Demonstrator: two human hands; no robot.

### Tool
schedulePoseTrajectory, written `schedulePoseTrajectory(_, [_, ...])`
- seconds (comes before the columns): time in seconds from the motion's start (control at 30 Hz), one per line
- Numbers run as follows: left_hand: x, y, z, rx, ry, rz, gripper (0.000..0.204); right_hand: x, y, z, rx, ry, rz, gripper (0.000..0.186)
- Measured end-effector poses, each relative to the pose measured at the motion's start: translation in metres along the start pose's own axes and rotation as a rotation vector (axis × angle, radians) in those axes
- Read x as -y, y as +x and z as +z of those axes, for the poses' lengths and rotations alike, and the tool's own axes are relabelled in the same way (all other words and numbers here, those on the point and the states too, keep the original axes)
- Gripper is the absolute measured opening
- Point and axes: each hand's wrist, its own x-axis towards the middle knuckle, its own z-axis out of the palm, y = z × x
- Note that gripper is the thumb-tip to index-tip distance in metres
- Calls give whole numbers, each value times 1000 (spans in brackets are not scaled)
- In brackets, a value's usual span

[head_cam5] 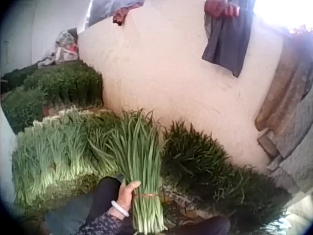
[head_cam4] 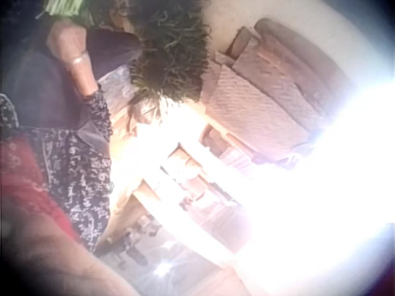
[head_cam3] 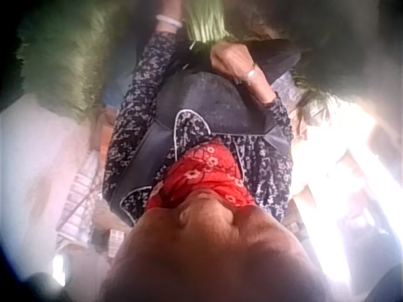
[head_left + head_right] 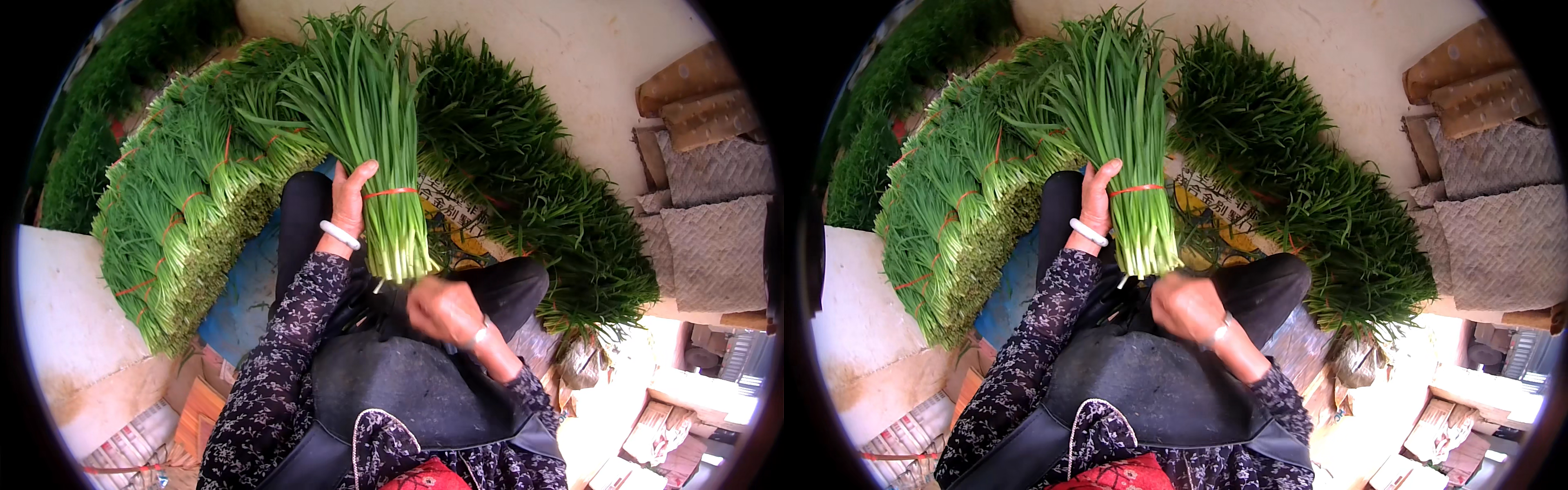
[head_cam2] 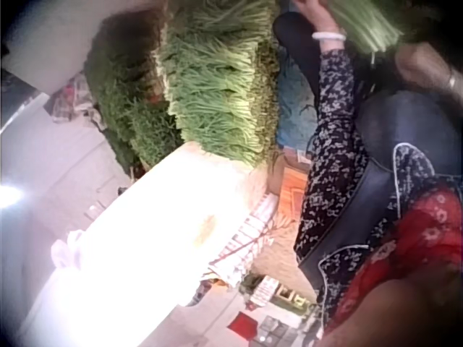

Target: The person bundles chives by hand, gathering bunches and wrapping them with red ties before stacking the bundles on the floor.

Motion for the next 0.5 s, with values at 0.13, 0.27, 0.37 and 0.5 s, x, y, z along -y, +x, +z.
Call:
schedulePoseTrajectory(0.13, [-1,16,-19,45,-133,-182,46,-18,-48,-13,83,44,160,7])
schedulePoseTrajectory(0.27, [-5,10,-12,87,-259,-313,54,-1,-16,-43,-388,309,339,13])
schedulePoseTrajectory(0.37, [-14,-3,3,164,-288,-358,56,19,15,-45,-368,313,280,34])
schedulePoseTrajectory(0.5, [-14,-4,10,176,-336,-379,54,18,11,-16,-303,72,-132,10])
